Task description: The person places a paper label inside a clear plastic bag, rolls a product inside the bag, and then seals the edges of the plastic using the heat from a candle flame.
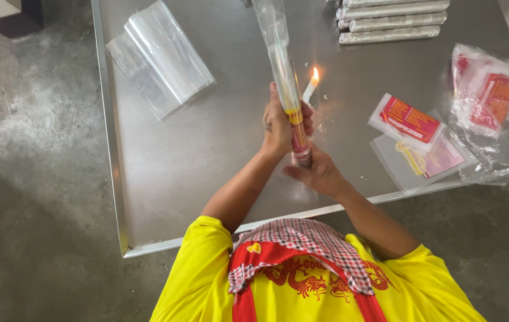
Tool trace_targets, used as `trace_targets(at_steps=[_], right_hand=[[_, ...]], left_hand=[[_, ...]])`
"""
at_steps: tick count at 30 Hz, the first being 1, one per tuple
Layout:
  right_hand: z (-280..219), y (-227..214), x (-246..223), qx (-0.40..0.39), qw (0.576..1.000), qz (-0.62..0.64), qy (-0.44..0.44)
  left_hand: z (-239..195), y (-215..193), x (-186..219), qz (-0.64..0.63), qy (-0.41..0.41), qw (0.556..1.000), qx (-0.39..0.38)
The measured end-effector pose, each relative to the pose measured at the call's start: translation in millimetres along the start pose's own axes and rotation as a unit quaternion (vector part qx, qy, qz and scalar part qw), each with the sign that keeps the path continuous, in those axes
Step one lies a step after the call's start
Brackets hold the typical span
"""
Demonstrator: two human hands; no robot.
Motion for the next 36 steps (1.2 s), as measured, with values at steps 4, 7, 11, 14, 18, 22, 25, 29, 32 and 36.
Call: trace_targets(at_steps=[4, 7, 11, 14, 18, 22, 25, 29, 32, 36], right_hand=[[6.6, -54.2, -52.2, -0.005, 0.992, 0.075, -0.101], [-9.1, -66.8, -73.8, -0.202, 0.793, 0.544, 0.183], [-25.0, -58.8, -74.2, -0.173, 0.892, 0.348, 0.232], [-27.1, -57.1, -66.4, -0.164, 0.885, 0.404, 0.164], [-19.3, -75.5, -35.5, -0.031, 0.932, 0.351, 0.085], [-14.1, -83.3, 2.0, 0.047, 0.948, 0.306, 0.072], [-12.6, -81.2, 28.0, 0.121, 0.904, 0.387, 0.136], [-8.4, -79.7, 40.8, 0.145, 0.913, 0.36, 0.13], [-8.0, -75.8, 45.7, 0.137, 0.941, 0.288, 0.111], [-12.4, -69.1, 47.4, 0.118, 0.925, 0.337, 0.127]], left_hand=[[-34.2, 11.4, 61.5, 0.457, 0.376, 0.798, -0.113], [-61.5, 38.0, 64.7, 0.626, 0.507, 0.539, -0.245], [-81.3, 71.6, 86.5, 0.63, 0.561, 0.418, -0.337], [-109.6, 69.2, 130.9, 0.522, 0.678, 0.46, -0.236], [-90.5, 2.5, 145.9, 0.257, 0.604, 0.754, 0.035], [-33.2, -54.9, 87.1, 0.121, 0.314, 0.939, 0.075], [-17.8, -65.6, 25.7, 0.078, 0.157, 0.983, 0.052], [-26.5, -66.4, -32.0, 0.092, 0.046, 0.994, 0.046], [-34.0, -63.4, -48.4, 0.089, 0.009, 0.996, 0.024], [-33.6, -66.8, -42.8, 0.095, 0.01, 0.995, 0.032]])
Point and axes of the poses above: each hand's wrist, its own z-axis towards the middle knuckle, its own y-axis out of the palm, x = y × z, the point moved 5 cm from there along z, towards the middle knuckle, and after that the axes turned 3 degrees about x, right-handed, at the moved point
